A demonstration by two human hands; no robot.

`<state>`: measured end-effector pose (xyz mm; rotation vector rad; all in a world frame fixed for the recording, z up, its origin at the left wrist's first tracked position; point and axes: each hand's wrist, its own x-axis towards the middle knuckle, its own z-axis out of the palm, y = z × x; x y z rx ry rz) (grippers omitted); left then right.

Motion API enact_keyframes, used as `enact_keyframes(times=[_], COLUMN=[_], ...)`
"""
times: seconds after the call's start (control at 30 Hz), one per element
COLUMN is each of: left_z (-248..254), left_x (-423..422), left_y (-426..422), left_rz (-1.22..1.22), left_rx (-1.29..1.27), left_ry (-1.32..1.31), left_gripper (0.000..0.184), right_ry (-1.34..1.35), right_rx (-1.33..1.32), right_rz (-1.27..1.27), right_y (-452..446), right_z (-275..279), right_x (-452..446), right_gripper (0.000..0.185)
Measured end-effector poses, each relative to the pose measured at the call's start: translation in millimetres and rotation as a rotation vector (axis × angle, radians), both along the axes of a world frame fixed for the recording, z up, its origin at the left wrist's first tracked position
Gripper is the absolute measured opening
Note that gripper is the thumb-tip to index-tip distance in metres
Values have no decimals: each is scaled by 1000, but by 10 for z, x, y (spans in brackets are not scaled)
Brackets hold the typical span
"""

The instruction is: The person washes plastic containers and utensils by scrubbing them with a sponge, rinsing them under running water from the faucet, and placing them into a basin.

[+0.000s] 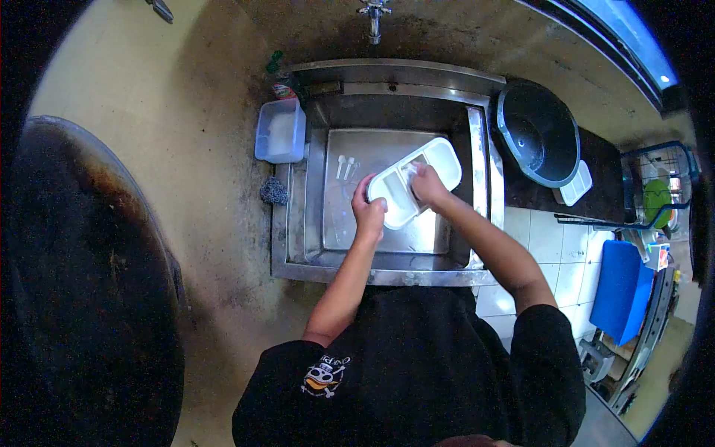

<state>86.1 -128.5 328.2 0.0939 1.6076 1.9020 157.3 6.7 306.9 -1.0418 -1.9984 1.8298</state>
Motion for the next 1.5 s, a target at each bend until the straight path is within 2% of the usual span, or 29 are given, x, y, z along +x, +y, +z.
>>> enact_keyframes(times=[0.07,0.1,0.17,0.2,0.27,0.3,0.37,0.4,0.43,0.5,0.53,0.67,0.73,0.83,0.9,1.07,1.13,1.17,1.23,1.27,1.37,1.4,1.47,1.5], left_z=[-74,-117,-160,-158,-162,-162,-81,-67,-61,-33,-15,-11,-50,-52,-55,-15,38,62,59,47,217,270,338,361], left_x=[-60,-86,-138,-184,-237,-257,-242,-226,-212,-150,-118,-56,-110,-218,-266,-267,-266,-257,-267,-299,-288,-284,-292,-296], left_y=[-35,-54,-110,-116,-125,-138,-132,-117,-101,-59,-46,-103,-111,-166,-199,-127,-115,-118,-144,-159,-173,-179,-188,-192], left_rz=[0,5,32,44,46,28,-5,-28,-54,-99,-114,-157,-134,-78,-60,-89,-77,-73,-81,-117,-181,-237,-301,-290], left_rx=[37,74,24,31,95,115,141,130,120,91,75,72,71,68,60,101,111,116,113,117,115,85,53,57], left_ry=[29,51,-23,-77,-101,-113,-128,-147,-169,-134,-116,-144,-182,-262,-291,-267,-268,-241,-216,-232,-231,-181,-128,-135], left_gripper=[57,56,55,54,54,54,55,55,55,55,56,55,54,52,50,50,50,50,50,50,51,52,54,54], right_ry=[-166,-92,-66,-98,-143,45,-22,-136,-136,-610,-600,-606,-548,-294,-284,-535,-402,-302,-534,-617,-769,-771,-512,-532], right_rx=[377,398,468,477,262,321,450,479,480,933,977,1019,916,769,743,829,848,946,978,893,887,883,937,845], right_rz=[293,380,518,521,443,281,334,373,367,542,518,605,722,570,380,331,-22,-9,65,36,369,366,609,603], right_y=[0,29,156,172,248,275,259,158,44,-135,-160,-72,7,193,235,-163,-236,-215,-102,-15,296,381,480,494], right_z=[50,183,73,300,637,680,712,726,735,794,782,623,576,901,1198,1474,1494,1341,1161,1167,908,793,635,660], right_x=[79,108,141,168,226,261,298,292,249,155,140,81,109,295,350,352,391,441,487,482,430,417,415,404], right_gripper=[28,25,26,23,23,23,24,24,24,18,16,16,18,25,26,31,33,35,38,35,19,19,17,14])
